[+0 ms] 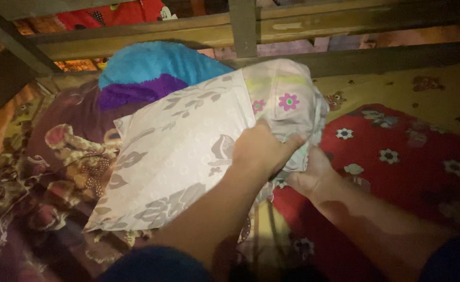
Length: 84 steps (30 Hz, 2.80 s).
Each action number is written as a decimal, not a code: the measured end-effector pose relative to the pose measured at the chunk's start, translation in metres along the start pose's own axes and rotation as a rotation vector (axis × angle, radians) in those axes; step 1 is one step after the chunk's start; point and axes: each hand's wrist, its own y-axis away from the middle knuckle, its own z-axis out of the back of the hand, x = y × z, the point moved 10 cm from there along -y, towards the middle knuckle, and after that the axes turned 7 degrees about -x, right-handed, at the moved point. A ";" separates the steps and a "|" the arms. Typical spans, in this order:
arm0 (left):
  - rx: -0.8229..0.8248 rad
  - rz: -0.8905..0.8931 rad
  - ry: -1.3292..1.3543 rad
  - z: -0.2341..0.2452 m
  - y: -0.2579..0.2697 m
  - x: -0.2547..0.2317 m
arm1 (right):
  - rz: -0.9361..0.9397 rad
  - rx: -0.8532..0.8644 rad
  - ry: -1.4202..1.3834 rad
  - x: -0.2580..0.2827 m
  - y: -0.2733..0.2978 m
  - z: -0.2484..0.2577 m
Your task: The person folds a blue towel, a red and yellow blanket, and a patterned pillowcase on a bed. They smooth the items and fold them into compact shapes, placing the finished items on the bed.
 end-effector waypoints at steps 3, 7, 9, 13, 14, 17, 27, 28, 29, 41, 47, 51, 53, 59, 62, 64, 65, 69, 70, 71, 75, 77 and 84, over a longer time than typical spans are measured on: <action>0.149 0.018 -0.167 0.002 -0.018 -0.004 | -0.100 0.166 -0.286 -0.006 -0.014 -0.035; 0.043 0.022 -0.149 0.027 -0.045 -0.007 | 0.225 -0.189 0.473 0.019 -0.007 -0.007; -0.076 0.077 -0.039 0.047 -0.045 0.007 | -0.062 -0.111 -0.221 0.007 -0.042 -0.017; -0.245 0.146 0.197 0.083 -0.041 0.026 | -0.210 -0.128 -0.511 0.000 -0.062 -0.037; -0.271 0.154 0.250 0.087 -0.039 0.029 | -0.217 -0.129 -0.489 0.002 -0.059 -0.040; -0.398 0.192 0.332 0.095 -0.032 0.033 | -0.239 -0.159 -0.411 0.010 -0.045 -0.055; -0.378 0.325 0.514 0.076 -0.043 0.047 | -0.267 -0.131 -0.147 0.013 -0.019 -0.067; -0.446 0.279 0.488 0.082 -0.040 0.047 | -0.276 -0.109 -0.123 0.008 -0.020 -0.065; -0.513 0.231 0.461 0.087 -0.038 0.046 | -0.302 -0.217 -0.046 0.002 -0.029 -0.052; 0.171 -0.519 0.306 0.037 0.030 -0.010 | -0.116 -0.615 -0.017 0.025 -0.053 0.025; -0.124 -0.138 -0.025 0.086 -0.007 -0.014 | -0.178 -0.577 0.092 0.040 -0.062 -0.004; -0.252 -0.036 -0.232 0.138 -0.025 -0.034 | -0.167 -0.200 0.073 0.057 -0.090 -0.073; -0.246 0.007 -0.216 0.146 -0.027 -0.044 | -0.203 -0.118 0.096 0.058 -0.092 -0.093; -0.275 0.002 -0.180 0.146 -0.025 -0.046 | -0.243 -0.089 0.079 0.052 -0.085 -0.111; -0.314 -0.116 -0.184 0.139 -0.038 -0.047 | -0.266 -0.082 0.123 0.045 -0.077 -0.090; -0.347 -0.182 -0.174 0.135 -0.044 -0.045 | -0.237 0.054 0.075 0.042 -0.071 -0.085; -0.352 -0.195 -0.147 0.132 -0.044 -0.041 | -0.265 0.007 0.063 0.036 -0.067 -0.072; -0.421 -0.265 -0.037 0.123 -0.029 -0.045 | -0.118 -0.115 -0.050 0.067 -0.051 -0.040; -0.417 -0.272 -0.042 0.120 -0.023 -0.043 | -0.032 -0.120 -0.086 0.082 -0.046 -0.040; -0.414 -0.279 -0.048 0.117 -0.018 -0.043 | -0.050 -0.096 -0.062 0.087 -0.047 -0.047; -0.348 -0.280 -0.042 0.092 -0.001 -0.042 | -0.056 -0.193 0.221 0.094 -0.042 -0.051; -0.400 -0.252 0.016 0.096 0.000 -0.037 | -0.039 -0.222 0.373 0.087 -0.034 -0.051; -0.529 -0.206 0.097 0.116 -0.032 -0.034 | 0.084 0.028 0.858 0.020 0.017 -0.073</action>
